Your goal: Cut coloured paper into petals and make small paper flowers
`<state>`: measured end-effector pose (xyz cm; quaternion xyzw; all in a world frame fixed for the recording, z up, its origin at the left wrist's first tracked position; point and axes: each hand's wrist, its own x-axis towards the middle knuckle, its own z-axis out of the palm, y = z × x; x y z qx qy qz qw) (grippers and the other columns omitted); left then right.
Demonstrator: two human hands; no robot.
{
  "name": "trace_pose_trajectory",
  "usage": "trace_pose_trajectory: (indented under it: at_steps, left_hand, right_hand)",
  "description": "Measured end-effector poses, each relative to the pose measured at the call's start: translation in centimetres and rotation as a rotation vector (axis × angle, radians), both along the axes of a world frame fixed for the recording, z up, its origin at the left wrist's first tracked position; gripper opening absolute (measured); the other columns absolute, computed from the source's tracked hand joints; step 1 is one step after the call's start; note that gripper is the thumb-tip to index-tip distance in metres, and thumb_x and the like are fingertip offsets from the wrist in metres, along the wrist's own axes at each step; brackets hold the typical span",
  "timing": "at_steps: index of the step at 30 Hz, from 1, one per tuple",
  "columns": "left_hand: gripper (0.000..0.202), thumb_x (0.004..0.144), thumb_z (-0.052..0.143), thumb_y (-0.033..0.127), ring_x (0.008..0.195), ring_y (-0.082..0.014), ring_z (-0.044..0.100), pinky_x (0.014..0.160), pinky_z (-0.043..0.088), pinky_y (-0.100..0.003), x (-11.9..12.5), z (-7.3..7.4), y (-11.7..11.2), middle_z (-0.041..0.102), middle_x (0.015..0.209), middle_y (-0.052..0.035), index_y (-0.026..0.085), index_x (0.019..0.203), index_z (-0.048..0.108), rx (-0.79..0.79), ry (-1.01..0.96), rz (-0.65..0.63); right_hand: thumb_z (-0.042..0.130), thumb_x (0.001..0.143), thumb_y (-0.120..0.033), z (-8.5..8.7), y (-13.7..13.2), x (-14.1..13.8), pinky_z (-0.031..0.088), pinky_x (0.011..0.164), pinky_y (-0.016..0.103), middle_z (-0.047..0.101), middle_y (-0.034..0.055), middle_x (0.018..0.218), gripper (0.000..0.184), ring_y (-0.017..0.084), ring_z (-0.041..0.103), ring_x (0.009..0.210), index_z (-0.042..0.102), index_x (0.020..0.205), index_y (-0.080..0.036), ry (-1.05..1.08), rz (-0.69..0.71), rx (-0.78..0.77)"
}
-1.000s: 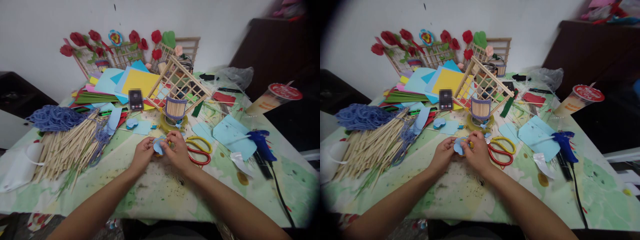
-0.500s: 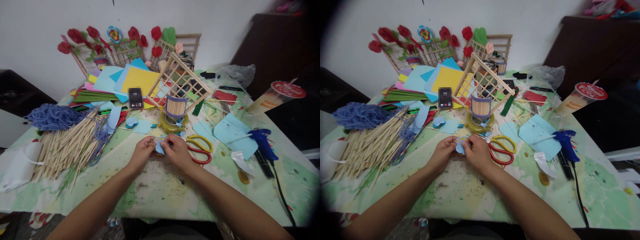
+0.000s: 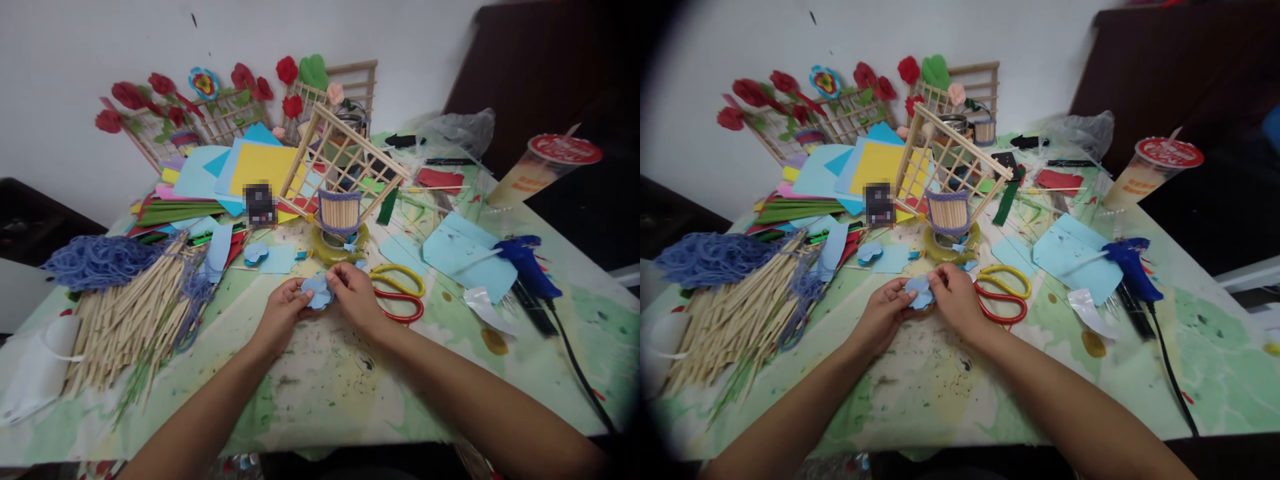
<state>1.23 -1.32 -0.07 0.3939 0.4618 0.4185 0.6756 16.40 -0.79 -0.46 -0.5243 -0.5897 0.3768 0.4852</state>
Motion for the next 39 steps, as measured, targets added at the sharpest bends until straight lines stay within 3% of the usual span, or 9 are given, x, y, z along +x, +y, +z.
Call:
trace_pose_trajectory:
  at_steps: [3, 8, 22, 32, 39]
  left_hand:
    - [0.027, 0.07, 0.072, 0.026, 0.062, -0.0099, 0.06, 0.061, 0.052, -0.023, -0.1, 0.11, -0.07, 0.064, 0.071, 0.0001, 0.013, 0.089, 0.058, 0.019, 0.013, 0.0]
    - [0.026, 0.071, 0.071, 0.027, 0.059, -0.009, 0.06, 0.059, 0.05, -0.02, -0.23, -0.03, -0.16, 0.065, 0.069, 0.0004, 0.014, 0.09, 0.059, 0.087, 0.033, -0.029]
    - [0.027, 0.069, 0.073, 0.033, 0.061, -0.0104, 0.061, 0.06, 0.05, -0.021, -0.46, 0.01, 0.17, 0.067, 0.069, -0.0014, 0.013, 0.084, 0.062, 0.1, 0.118, 0.027]
    - [0.026, 0.067, 0.074, 0.032, 0.062, -0.0108, 0.059, 0.058, 0.047, -0.021, -0.38, 0.42, 0.11, 0.066, 0.068, -0.0009, 0.013, 0.08, 0.062, 0.157, 0.172, 0.048]
    - [0.03, 0.075, 0.065, 0.043, 0.06, -0.0118, 0.057, 0.059, 0.05, -0.024, -0.33, 0.18, -0.05, 0.063, 0.068, -0.0019, 0.013, 0.078, 0.064, 0.162, 0.12, 0.001]
  right_hand:
    - [0.05, 0.083, -0.037, -0.08, 0.0, 0.05, 0.037, 0.056, 0.024, 0.055, -0.0004, 0.068, 0.022, 0.012, 0.048, 0.06, 0.054, 0.075, -0.017, 0.043, 0.033, -0.026]
    - [0.052, 0.08, -0.031, -0.12, -0.06, 0.04, 0.031, 0.052, 0.024, 0.049, -0.0026, 0.058, 0.022, 0.011, 0.042, 0.055, 0.053, 0.063, -0.018, -0.066, 0.075, -0.036]
    - [0.049, 0.08, -0.034, -0.87, 0.06, -0.19, 0.033, 0.055, 0.024, 0.047, -0.0024, 0.059, 0.025, 0.012, 0.041, 0.057, 0.048, 0.06, -0.019, 0.089, 0.058, -0.02]
    - [0.048, 0.085, -0.034, 0.04, -0.47, -0.11, 0.031, 0.054, 0.024, 0.049, -0.002, 0.059, 0.027, 0.012, 0.042, 0.057, 0.051, 0.063, -0.018, -0.056, 0.088, 0.026]
    - [0.048, 0.083, -0.032, -0.17, -0.35, -0.17, 0.031, 0.053, 0.024, 0.047, -0.0022, 0.057, 0.026, 0.012, 0.041, 0.056, 0.049, 0.061, -0.019, -0.075, 0.017, 0.02]
